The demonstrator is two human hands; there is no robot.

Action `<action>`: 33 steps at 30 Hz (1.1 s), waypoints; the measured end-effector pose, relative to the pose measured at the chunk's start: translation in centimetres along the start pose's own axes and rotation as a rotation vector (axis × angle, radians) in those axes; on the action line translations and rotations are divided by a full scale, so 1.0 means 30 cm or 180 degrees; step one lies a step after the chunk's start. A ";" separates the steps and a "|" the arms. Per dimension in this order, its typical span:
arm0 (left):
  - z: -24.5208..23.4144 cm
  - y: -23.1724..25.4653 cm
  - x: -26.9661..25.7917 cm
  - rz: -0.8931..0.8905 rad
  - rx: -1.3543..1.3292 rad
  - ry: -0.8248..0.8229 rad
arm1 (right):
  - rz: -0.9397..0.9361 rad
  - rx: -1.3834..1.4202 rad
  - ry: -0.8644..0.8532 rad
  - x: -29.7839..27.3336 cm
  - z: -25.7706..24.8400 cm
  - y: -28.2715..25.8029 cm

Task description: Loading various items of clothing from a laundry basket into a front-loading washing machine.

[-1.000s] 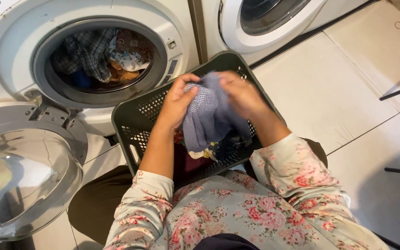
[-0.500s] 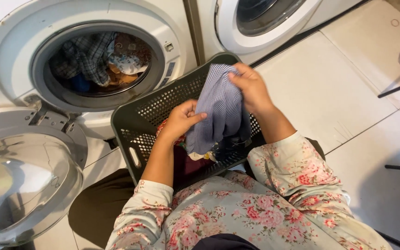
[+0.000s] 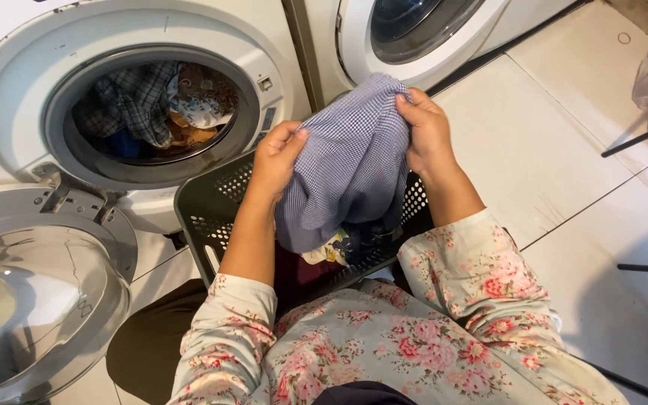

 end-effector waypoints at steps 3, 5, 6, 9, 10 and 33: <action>0.082 -0.002 0.016 -0.0039 0.0117 -0.0365 | 0.0269 -0.0821 -0.0474 -0.007 0.038 0.126; 0.118 -0.007 0.029 -0.0084 0.0115 -0.0403 | 0.0039 -0.1444 -0.1108 -0.052 0.109 0.126; 0.136 -0.011 0.035 -0.0131 0.0116 -0.0441 | -0.0197 -0.2060 -0.1742 -0.090 0.165 0.135; 0.096 -0.019 0.046 -0.0126 0.0159 -0.0375 | -0.0336 -0.2413 -0.1268 -0.029 0.117 0.198; 0.091 -0.019 0.030 -0.0135 0.0163 -0.0375 | -0.0328 -0.2407 -0.1265 -0.025 0.112 0.186; 0.092 -0.096 -0.102 -0.0045 -0.0029 -0.0545 | 0.0484 -0.2300 -0.1697 -0.150 0.204 0.100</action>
Point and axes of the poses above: each hand's wrist, its own x-axis towards the middle knuckle, its own z-axis out of the palm, y = z × x, the point moved 7 cm from there along x, towards the middle knuckle, and after that the axes turned 8 degrees about -x, right-handed, at the moved point
